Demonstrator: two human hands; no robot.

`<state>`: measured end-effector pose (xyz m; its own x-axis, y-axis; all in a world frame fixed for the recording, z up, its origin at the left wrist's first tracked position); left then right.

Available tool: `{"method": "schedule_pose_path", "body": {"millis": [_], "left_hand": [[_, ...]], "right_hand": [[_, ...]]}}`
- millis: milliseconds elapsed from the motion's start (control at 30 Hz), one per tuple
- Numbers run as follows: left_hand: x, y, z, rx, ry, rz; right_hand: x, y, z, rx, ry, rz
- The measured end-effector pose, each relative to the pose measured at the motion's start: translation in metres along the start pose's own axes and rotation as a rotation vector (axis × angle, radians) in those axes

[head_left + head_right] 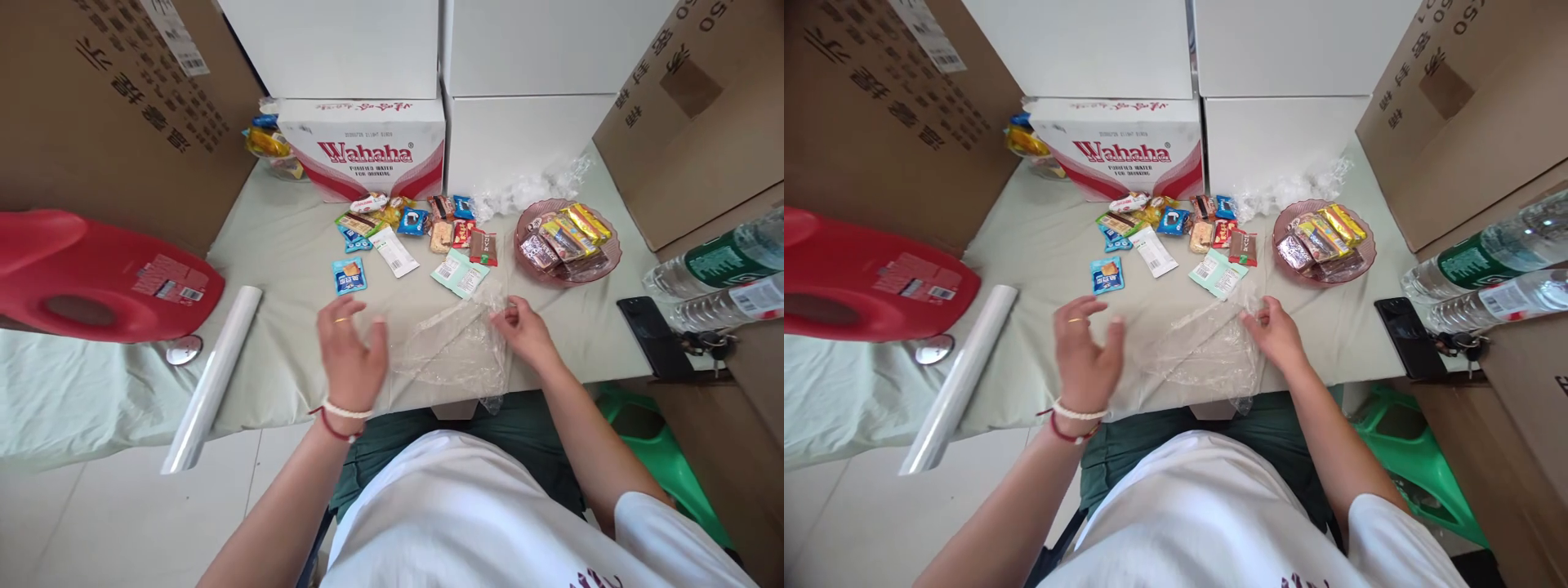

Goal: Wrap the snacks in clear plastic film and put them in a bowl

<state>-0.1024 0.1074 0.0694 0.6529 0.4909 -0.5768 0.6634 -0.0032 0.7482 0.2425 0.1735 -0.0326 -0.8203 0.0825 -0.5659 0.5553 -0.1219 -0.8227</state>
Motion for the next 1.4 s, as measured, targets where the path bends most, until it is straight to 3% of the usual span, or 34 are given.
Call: {"method": "schedule_pose_path", "body": {"millis": [100, 167, 233, 300, 400, 467, 633, 767, 833, 933, 1033, 1133, 1267, 1333, 1400], "left_hand": [[0.06, 0.037, 0.0, 0.108, -0.194, 0.06], [0.094, 0.031, -0.003, 0.03, -0.289, 0.122], [0.113, 0.01, -0.007, -0.088, -0.349, 0.159], [0.111, -0.012, -0.011, -0.144, -0.342, 0.163], [0.086, -0.042, -0.018, -0.184, -0.232, 0.14], [0.069, -0.059, -0.019, -0.226, -0.148, 0.107], [0.041, -0.086, -0.016, -0.306, 0.032, 0.016], [0.021, -0.079, -0.003, -0.234, 0.193, -0.033], [0.023, -0.062, 0.003, -0.072, 0.125, -0.054], [0.052, -0.04, 0.015, 0.181, -0.227, -0.081], [0.072, -0.044, 0.022, 0.237, -0.42, -0.224], [0.079, -0.062, 0.022, 0.192, -0.465, -0.396], [0.079, -0.074, 0.026, 0.206, -0.479, -0.48], [0.078, -0.074, 0.027, 0.212, -0.469, -0.485], [0.077, -0.074, 0.026, 0.206, -0.463, -0.493]], "right_hand": [[0.029, -0.029, -0.003, -0.17, -0.068, 0.044], [0.037, -0.041, 0.002, -0.246, -0.076, -0.014], [0.037, -0.04, 0.005, -0.223, -0.072, -0.118], [0.033, -0.027, 0.006, -0.106, -0.084, -0.255], [0.032, -0.005, 0.006, 0.108, -0.13, -0.426], [0.035, 0.0, 0.004, 0.177, -0.158, -0.473], [0.052, -0.009, -0.01, 0.172, -0.241, -0.431], [0.06, -0.015, -0.021, 0.149, -0.245, -0.365], [0.057, -0.02, -0.023, 0.093, -0.182, -0.276], [0.054, -0.032, -0.017, -0.055, -0.111, -0.002], [0.056, -0.042, -0.008, -0.188, -0.102, 0.228], [0.054, -0.034, -0.007, -0.178, -0.182, 0.211], [0.038, -0.001, -0.013, 0.018, -0.298, -0.15], [0.023, 0.01, -0.017, 0.09, -0.271, -0.223], [0.002, 0.007, -0.02, 0.047, -0.119, -0.107]]}}
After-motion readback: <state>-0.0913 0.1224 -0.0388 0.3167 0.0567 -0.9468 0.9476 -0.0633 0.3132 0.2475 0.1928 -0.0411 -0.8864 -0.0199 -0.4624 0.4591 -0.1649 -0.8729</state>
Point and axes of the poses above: each hand's wrist, its own z-axis away from the middle knuckle, its own x-axis out of the palm, y = z × x, the point moved 8 cm from there along -z, towards the middle knuckle, and after that the axes turned 2 degrees about -x, right-handed, at the moved point
